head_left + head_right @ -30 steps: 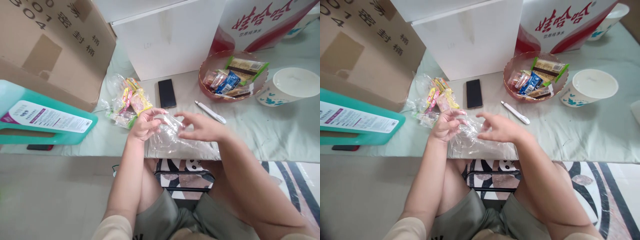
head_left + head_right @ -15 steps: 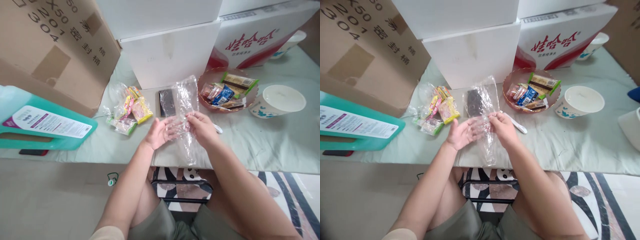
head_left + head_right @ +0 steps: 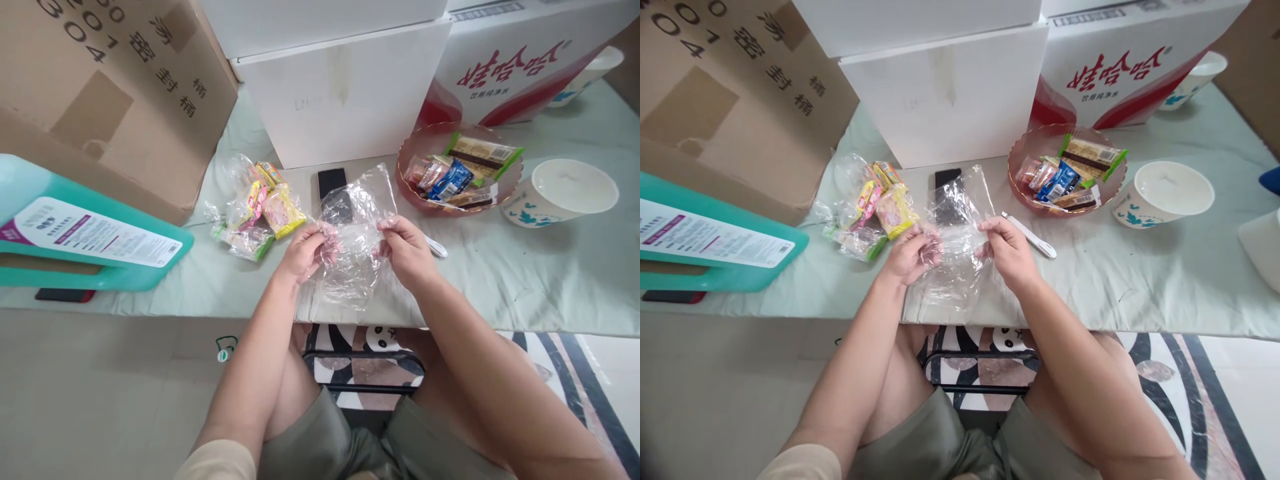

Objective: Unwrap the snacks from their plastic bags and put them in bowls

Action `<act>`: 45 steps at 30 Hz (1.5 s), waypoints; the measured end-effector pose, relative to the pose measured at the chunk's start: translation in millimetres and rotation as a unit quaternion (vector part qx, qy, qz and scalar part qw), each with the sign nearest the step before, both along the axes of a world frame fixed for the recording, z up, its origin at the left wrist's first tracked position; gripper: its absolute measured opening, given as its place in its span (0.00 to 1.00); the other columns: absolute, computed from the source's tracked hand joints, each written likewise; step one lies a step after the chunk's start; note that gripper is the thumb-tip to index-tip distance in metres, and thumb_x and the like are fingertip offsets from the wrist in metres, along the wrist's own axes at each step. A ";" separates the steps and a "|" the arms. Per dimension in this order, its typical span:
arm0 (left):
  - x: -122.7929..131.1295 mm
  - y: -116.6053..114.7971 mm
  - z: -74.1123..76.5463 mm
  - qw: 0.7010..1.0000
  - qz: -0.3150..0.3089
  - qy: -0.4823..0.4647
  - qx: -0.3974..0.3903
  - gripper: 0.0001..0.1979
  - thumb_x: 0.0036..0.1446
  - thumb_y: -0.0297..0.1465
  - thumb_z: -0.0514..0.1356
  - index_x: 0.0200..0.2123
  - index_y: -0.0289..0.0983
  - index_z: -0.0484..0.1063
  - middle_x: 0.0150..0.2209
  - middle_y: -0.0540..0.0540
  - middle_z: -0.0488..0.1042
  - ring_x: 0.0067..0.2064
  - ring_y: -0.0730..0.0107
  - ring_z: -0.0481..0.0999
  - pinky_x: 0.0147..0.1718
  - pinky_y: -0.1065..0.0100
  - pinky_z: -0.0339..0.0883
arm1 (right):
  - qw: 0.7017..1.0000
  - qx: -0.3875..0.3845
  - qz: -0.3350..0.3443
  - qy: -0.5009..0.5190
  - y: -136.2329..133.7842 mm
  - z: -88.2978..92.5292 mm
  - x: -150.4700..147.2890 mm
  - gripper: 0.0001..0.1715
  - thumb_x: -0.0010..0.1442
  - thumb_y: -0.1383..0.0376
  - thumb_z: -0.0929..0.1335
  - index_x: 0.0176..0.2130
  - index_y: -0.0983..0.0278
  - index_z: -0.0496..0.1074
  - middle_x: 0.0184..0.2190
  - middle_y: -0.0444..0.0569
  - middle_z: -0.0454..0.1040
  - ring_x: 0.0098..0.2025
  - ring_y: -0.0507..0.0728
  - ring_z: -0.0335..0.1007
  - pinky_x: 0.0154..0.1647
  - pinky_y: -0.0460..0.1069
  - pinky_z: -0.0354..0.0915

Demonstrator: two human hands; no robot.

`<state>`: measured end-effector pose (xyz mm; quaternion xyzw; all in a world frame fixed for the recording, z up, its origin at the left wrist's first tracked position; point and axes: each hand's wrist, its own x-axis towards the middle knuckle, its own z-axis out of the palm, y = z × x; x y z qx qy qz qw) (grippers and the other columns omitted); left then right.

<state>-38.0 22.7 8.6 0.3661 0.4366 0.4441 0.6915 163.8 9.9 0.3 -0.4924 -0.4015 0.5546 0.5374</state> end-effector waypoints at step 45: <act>-2.6 4.7 8.9 1.000 0.014 -0.024 -0.012 0.08 0.44 0.32 0.68 0.29 0.37 0.75 0.21 0.54 0.69 0.21 0.79 0.68 0.21 0.75 0.63 | 0.992 -0.042 0.089 0.076 -0.8 11.9 4.9 0.13 0.49 0.53 0.70 0.31 0.59 0.77 0.25 0.46 0.74 0.24 0.55 0.65 0.25 0.51 0.61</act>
